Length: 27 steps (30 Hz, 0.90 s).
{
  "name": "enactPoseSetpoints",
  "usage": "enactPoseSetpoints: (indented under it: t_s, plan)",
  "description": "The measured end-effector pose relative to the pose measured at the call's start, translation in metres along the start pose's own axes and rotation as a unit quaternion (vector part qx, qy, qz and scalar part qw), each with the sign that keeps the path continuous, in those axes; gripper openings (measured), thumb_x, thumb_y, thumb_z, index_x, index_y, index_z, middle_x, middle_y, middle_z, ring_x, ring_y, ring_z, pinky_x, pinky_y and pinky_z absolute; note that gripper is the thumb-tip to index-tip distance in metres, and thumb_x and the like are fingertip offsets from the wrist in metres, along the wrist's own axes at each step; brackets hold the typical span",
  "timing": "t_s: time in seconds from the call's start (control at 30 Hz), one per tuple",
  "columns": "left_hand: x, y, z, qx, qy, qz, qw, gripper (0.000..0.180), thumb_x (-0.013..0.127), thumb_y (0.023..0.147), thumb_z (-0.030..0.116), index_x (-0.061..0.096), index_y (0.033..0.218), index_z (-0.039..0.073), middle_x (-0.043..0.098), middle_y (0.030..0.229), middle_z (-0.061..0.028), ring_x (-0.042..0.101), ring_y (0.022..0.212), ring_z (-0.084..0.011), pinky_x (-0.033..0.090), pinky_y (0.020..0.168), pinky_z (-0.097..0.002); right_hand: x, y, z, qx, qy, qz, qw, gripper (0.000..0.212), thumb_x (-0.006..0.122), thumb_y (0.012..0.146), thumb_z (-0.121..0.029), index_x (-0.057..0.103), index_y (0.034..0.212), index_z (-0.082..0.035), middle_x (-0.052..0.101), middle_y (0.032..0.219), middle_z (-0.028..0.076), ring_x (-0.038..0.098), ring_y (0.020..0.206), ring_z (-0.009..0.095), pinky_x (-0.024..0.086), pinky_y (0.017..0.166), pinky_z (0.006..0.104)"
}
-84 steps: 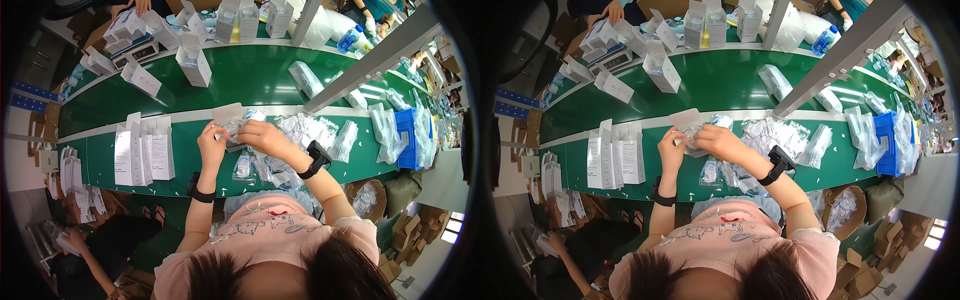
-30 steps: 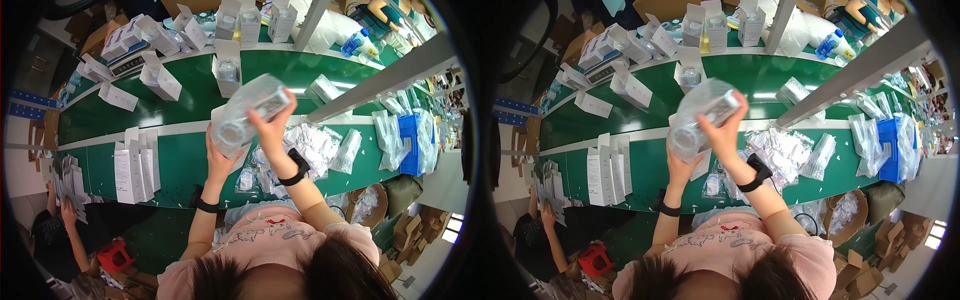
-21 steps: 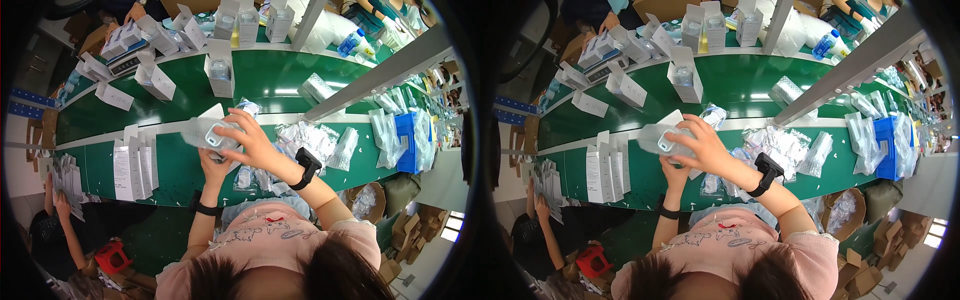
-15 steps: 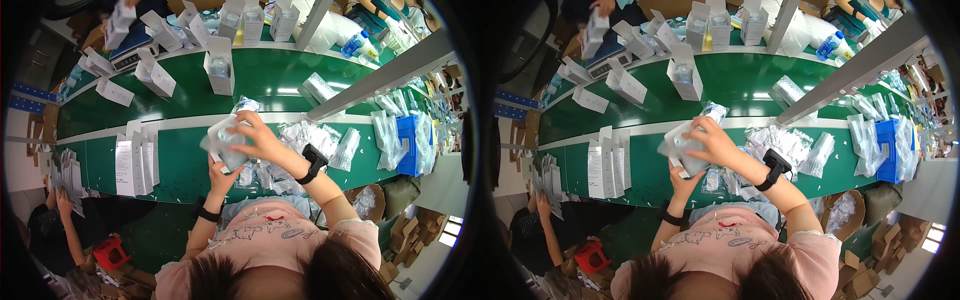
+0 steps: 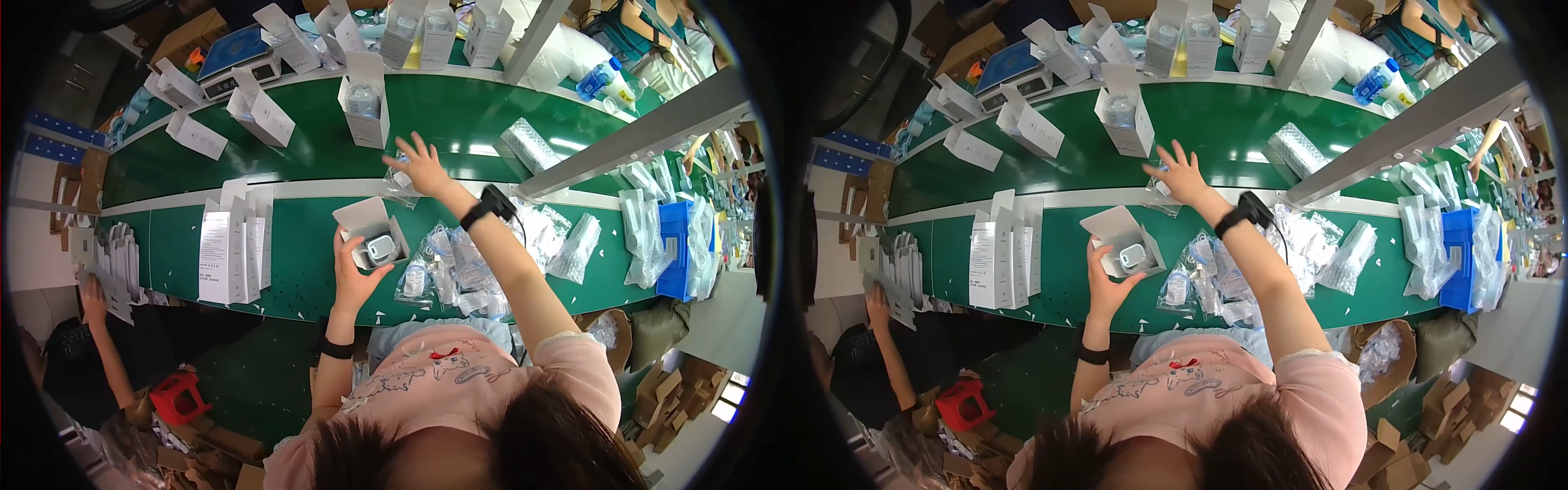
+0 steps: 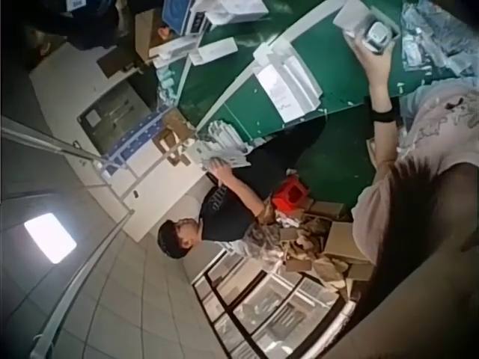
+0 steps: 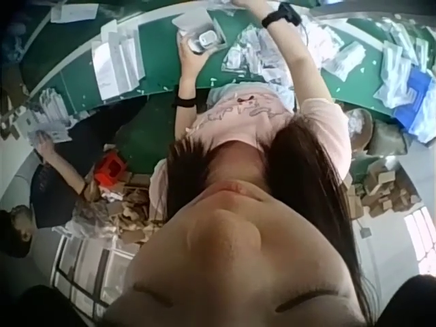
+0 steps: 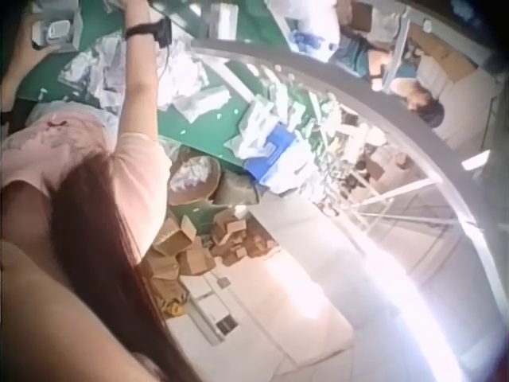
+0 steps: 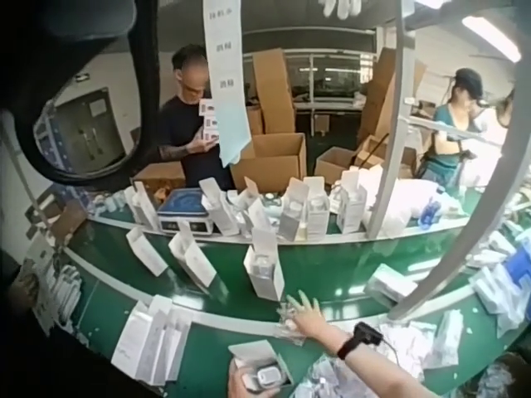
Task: The person gathers bubble-wrapped items and small plastic bags from boxes and places them on a green workbench. They then insert one bubble-wrapped item and one small plastic bag into several white boxes before moving the remaining items aside.
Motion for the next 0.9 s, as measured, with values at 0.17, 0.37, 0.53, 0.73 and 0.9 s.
enactPoseSetpoints:
  t_s: [0.17, 0.37, 0.53, 0.73, 0.9]
  plan:
    - [0.001, 0.008, 0.007, 0.006, -0.016, 0.010, 1.000, 0.071, 0.081, 0.051, 0.011, 0.043, 0.111, 0.009, 0.036, 0.117, -0.0182, 0.040, 0.110, -0.0342, 0.036, 0.090, -0.0389, 0.076, -0.016, 0.018, -0.033, -0.069, -0.273, 0.959, 0.055, 0.061, 0.065, -0.002, 0.049, 0.117, -0.017, 0.046, 0.115, 0.010, 0.036, 0.116, 0.031, 0.038, 0.087, 0.0484]
    - [0.031, 0.027, 0.024, -0.027, -0.062, -0.062, 0.996, 0.059, 0.080, 0.053, 0.010, 0.053, 0.105, 0.010, 0.033, 0.123, -0.0174, 0.041, 0.109, -0.0331, 0.037, 0.089, -0.0382, 0.059, -0.054, 0.056, 0.065, 0.079, -0.193, 0.976, 0.034, 0.064, 0.062, -0.007, 0.057, 0.095, -0.012, 0.051, 0.099, 0.009, 0.051, 0.093, 0.031, 0.044, 0.074, 0.0422]
    - [0.042, 0.037, 0.045, 0.037, -0.008, -0.093, 0.995, 0.042, 0.077, 0.057, 0.008, 0.060, 0.095, 0.009, 0.032, 0.126, -0.0158, 0.048, 0.100, -0.0307, 0.042, 0.084, -0.0361, 0.041, -0.094, 0.086, 0.095, 0.015, -0.178, 0.979, 0.025, 0.065, 0.062, -0.007, 0.056, 0.085, -0.009, 0.054, 0.091, 0.011, 0.056, 0.079, 0.032, 0.046, 0.070, 0.0387]
    - [0.034, 0.039, 0.033, 0.013, 0.052, -0.066, 0.996, 0.021, 0.072, 0.061, 0.004, 0.062, 0.080, 0.004, 0.043, 0.116, -0.0181, 0.056, 0.084, -0.0304, 0.045, 0.076, -0.0326, -0.065, -0.106, 0.084, 0.287, 0.332, 0.007, 0.899, 0.020, 0.063, 0.071, -0.002, 0.052, 0.088, -0.005, 0.056, 0.085, 0.007, 0.058, 0.070, 0.015, 0.048, 0.059, 0.0285]
    - [0.029, 0.051, 0.023, -0.054, 0.032, -0.011, 0.998, 0.012, 0.067, 0.063, 0.002, 0.060, 0.072, 0.001, 0.056, 0.099, -0.0165, 0.057, 0.083, -0.0318, 0.045, 0.072, -0.0339, -0.148, -0.109, 0.002, 0.191, 0.515, 0.226, 0.805, 0.014, 0.058, 0.071, 0.006, 0.055, 0.079, -0.005, 0.057, 0.086, 0.006, 0.058, 0.075, 0.016, 0.048, 0.060, 0.0273]
Point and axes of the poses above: each hand's wrist, its own y-axis towards the middle knuckle, its own x-axis out of the palm, z = x × y, the point moved 9 cm from there along y, towards the middle knuckle
